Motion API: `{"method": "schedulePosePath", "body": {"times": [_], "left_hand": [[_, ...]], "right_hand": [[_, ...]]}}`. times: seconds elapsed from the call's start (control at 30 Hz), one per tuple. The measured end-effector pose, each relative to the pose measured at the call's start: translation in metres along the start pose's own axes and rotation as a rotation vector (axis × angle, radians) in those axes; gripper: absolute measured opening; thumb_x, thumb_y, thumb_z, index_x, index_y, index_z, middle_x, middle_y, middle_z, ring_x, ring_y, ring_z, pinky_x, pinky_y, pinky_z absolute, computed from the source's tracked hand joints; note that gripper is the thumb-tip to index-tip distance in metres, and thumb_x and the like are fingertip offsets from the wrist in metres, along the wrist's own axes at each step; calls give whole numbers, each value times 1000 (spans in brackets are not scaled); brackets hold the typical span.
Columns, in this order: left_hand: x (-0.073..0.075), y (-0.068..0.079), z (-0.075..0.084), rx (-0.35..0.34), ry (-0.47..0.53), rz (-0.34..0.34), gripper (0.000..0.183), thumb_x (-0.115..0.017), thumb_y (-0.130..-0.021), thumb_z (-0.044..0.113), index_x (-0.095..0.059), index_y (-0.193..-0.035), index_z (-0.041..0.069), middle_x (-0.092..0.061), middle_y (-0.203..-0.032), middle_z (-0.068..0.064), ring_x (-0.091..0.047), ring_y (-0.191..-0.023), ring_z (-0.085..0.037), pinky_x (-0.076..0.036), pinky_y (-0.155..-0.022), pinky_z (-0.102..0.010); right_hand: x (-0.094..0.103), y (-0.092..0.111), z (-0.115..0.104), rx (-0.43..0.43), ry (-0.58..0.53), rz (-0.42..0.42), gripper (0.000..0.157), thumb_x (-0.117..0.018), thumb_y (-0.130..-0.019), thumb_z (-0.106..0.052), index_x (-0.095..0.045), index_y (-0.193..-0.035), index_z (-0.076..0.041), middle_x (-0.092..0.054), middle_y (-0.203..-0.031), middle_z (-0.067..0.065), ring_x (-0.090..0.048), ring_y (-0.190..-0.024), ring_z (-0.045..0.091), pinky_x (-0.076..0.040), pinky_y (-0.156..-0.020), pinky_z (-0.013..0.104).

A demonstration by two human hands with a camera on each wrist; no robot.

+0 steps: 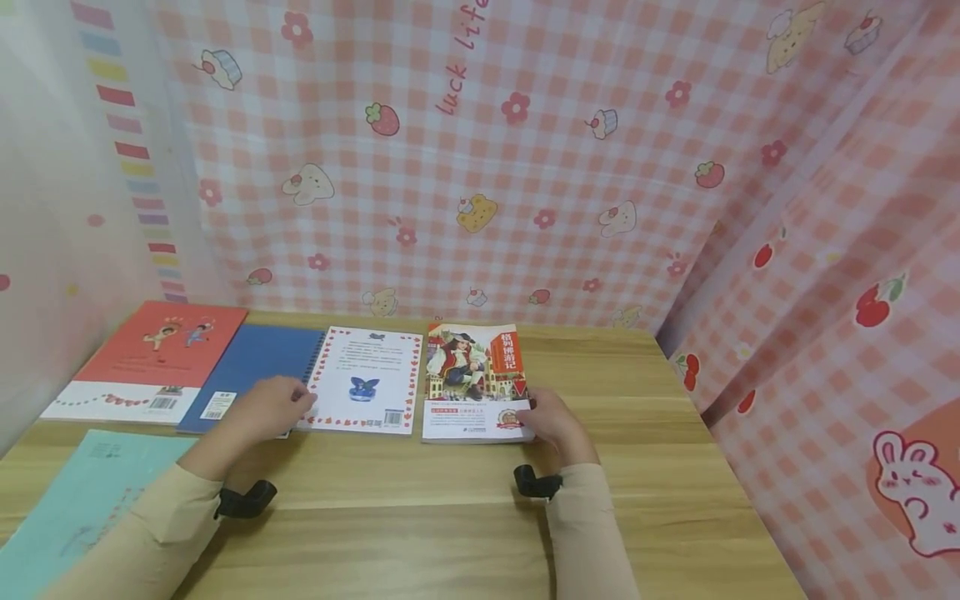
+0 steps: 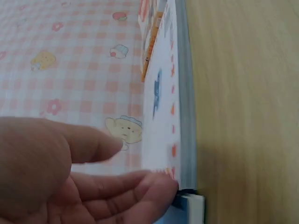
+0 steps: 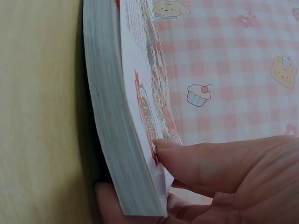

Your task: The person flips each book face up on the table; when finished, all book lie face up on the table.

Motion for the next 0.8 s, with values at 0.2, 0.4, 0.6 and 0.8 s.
{"method": "schedulePosePath", "body": {"times": [0.2,0.4,0.6,0.8], "left_hand": [[4,1,-3,-9,40,-34,36,-42,-104,18,-51,-70,9,-48,-68,-5,-43,-59,-17,-35,-56,-32],[8,6,-1,18,-57,-43,38,-40,-103,18,-48,-67,12,-47,-67,-7,-46,-61,-20,-37,-57,-34],[8,11,8,26,-60,-30,39,-39,-103,14,-50,-66,10,-52,-66,-9,-51,-60,-22,-42,-58,-35],[6,10,16,-50,-84,-43,35,-39,-105,11,-58,-78,0,-55,-77,-15,-52,-72,-28,-49,-70,-47]], "right_hand": [[-1,-1,2,-17,-21,-10,40,-56,-101,-5,-54,-139,7,-64,-119,19,-62,-96,24,-56,-73,32],[-1,-2,3,-30,-21,-7,42,-56,-101,-5,-52,-142,6,-63,-122,20,-62,-97,24,-56,-73,32],[-1,-2,4,-24,-19,-18,45,-56,-101,-5,-49,-144,7,-61,-126,22,-61,-100,25,-55,-77,33],[-1,-3,4,-38,1,-13,48,-56,-101,-7,-47,-146,7,-59,-131,22,-60,-104,27,-54,-81,35]]}}
Point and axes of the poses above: each hand's wrist, its own y-axis away from the middle knuckle, its own x-axis out of the back of the hand, z = x × y, the point moved 6 cm from there along -y, towards the middle knuckle
